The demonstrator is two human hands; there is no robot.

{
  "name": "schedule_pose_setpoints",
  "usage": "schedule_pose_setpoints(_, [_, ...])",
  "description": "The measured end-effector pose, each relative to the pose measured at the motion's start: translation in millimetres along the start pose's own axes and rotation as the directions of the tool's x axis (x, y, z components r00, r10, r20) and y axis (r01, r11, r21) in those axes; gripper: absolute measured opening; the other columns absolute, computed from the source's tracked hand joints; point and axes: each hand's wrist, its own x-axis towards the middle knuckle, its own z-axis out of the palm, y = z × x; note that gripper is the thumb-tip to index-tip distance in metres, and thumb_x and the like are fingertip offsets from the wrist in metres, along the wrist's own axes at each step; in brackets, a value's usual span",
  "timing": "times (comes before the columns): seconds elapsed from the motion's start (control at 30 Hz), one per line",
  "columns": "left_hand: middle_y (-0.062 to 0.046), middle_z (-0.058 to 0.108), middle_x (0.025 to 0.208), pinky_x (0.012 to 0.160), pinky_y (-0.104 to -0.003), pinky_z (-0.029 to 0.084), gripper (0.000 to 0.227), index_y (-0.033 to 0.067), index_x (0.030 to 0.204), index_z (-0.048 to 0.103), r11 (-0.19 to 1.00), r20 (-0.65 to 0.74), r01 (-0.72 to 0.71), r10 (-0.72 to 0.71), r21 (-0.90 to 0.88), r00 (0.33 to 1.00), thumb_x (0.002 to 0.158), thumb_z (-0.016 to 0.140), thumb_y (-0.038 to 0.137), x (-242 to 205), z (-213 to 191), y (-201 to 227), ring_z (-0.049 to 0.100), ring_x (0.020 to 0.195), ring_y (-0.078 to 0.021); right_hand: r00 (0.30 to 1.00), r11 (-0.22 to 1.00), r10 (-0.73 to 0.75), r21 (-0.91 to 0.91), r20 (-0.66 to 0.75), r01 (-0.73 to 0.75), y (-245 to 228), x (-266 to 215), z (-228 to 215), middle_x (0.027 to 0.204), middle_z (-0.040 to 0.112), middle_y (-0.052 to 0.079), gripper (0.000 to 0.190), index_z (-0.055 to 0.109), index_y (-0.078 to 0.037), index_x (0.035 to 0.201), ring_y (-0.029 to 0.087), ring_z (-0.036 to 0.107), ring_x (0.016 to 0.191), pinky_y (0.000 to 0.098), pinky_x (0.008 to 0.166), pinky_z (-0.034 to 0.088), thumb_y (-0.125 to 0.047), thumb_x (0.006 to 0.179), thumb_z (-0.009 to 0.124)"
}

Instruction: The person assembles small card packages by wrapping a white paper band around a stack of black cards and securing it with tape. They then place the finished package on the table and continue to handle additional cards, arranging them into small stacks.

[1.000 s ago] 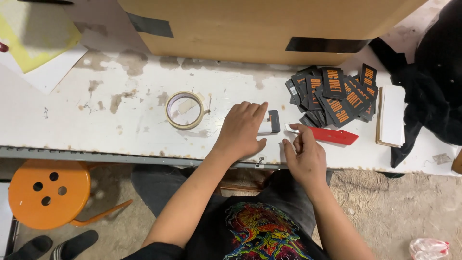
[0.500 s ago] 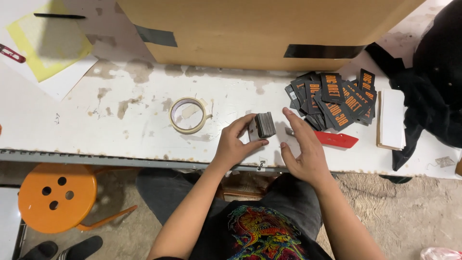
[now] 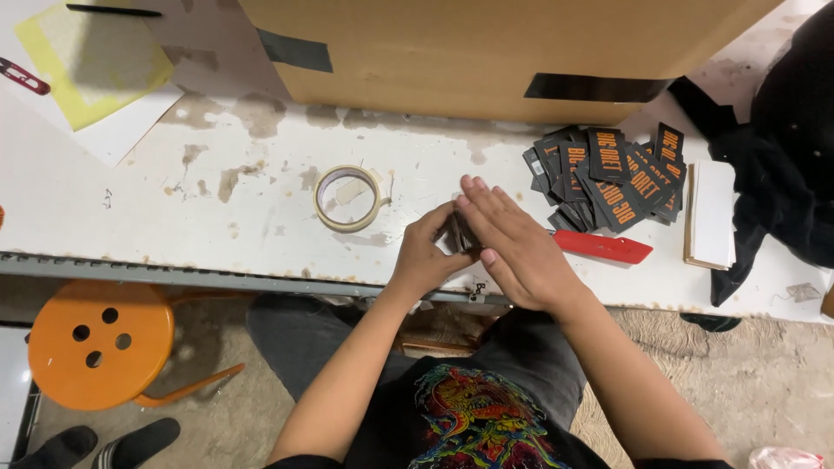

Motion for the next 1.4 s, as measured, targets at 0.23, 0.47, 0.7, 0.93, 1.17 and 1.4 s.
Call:
schedule_pose_setpoints(0.23, [-0.011,0.063,0.089,0.079,-0.036,0.05,0.05,0.0065,0.098,0.059,0.998,-0.006,0.044,-0.044,0.055,0.999,0.054,0.081,0.017,2.5,-0.2,2.8,0.06,0.09,-0.0267,0.999,0.996,-0.015,0.083,0.032,0.012,-2.8,3.2,5.0,0.133,0.036,0.02,0.05,0.038,0.003,0.127,0.037,0.028,0.125,0.0435,0.101,0.025,-0.027,0.09,0.021])
schedule_pose_setpoints(0.47, [-0.014,0.063,0.092,0.083,-0.035,0.047,0.055,0.0028,0.102,0.058,0.972,0.011,0.144,-0.145,-0.186,0.989,0.052,0.081,0.012,3.0,-3.3,28.0,0.055,0.096,-0.0229,0.937,0.85,0.336,0.459,-0.096,-0.258,3.0,-14.4,4.5,0.131,0.036,0.022,0.061,0.031,0.005,0.128,0.036,0.031,0.123,0.0451,0.1,0.029,-0.018,0.075,0.05])
schedule_pose_setpoints(0.7, [-0.015,0.064,0.084,0.07,-0.032,0.053,0.04,0.0004,0.094,0.062,0.624,0.323,0.458,-0.325,-0.633,0.889,0.057,0.079,0.003,-1.5,-0.4,13.6,0.063,0.08,-0.0224,0.984,0.968,0.157,0.183,0.089,-0.171,-2.5,-13.9,-7.4,0.139,0.023,0.022,0.134,0.004,-0.001,0.134,0.039,0.024,0.126,0.0495,0.1,0.026,-0.04,0.036,0.086])
schedule_pose_setpoints(0.93, [-0.016,0.064,0.086,0.069,-0.037,0.053,0.044,-0.0024,0.099,0.06,0.491,0.438,0.501,-0.245,-0.713,0.865,0.058,0.076,-0.001,-10.5,8.5,0.3,0.062,0.082,-0.026,0.979,0.968,0.164,0.172,0.124,-0.184,-1.7,-13.0,-9.6,0.118,0.05,0.016,0.127,0.005,0.002,0.134,0.035,0.049,0.105,0.0474,0.088,0.04,-0.03,0.039,0.083])
schedule_pose_setpoints(1.17, [-0.018,0.063,0.087,0.072,-0.041,0.051,0.049,-0.002,0.1,0.059,0.432,0.494,0.516,-0.171,-0.74,0.852,0.055,0.077,-0.001,-7.6,4.6,22.8,0.061,0.084,-0.0292,0.931,0.947,0.28,0.09,0.232,-0.307,-6.2,-7.1,-15.0,0.108,0.056,0.013,0.131,0.004,0.002,0.135,0.032,0.054,0.095,0.0451,0.08,0.044,-0.034,0.034,0.08])
schedule_pose_setpoints(1.4, [-0.012,0.064,0.089,0.072,-0.038,0.052,0.044,0.0028,0.102,0.058,0.322,0.446,0.489,-0.202,-0.811,0.872,0.062,0.076,0.011,-4.3,12.0,31.4,0.062,0.084,-0.025,0.895,0.94,0.322,0.011,0.309,-0.342,-9.4,1.0,-16.7,0.11,0.054,0.014,0.129,0.004,-0.001,0.136,0.033,0.052,0.099,0.0445,0.087,0.04,-0.036,0.037,0.078])
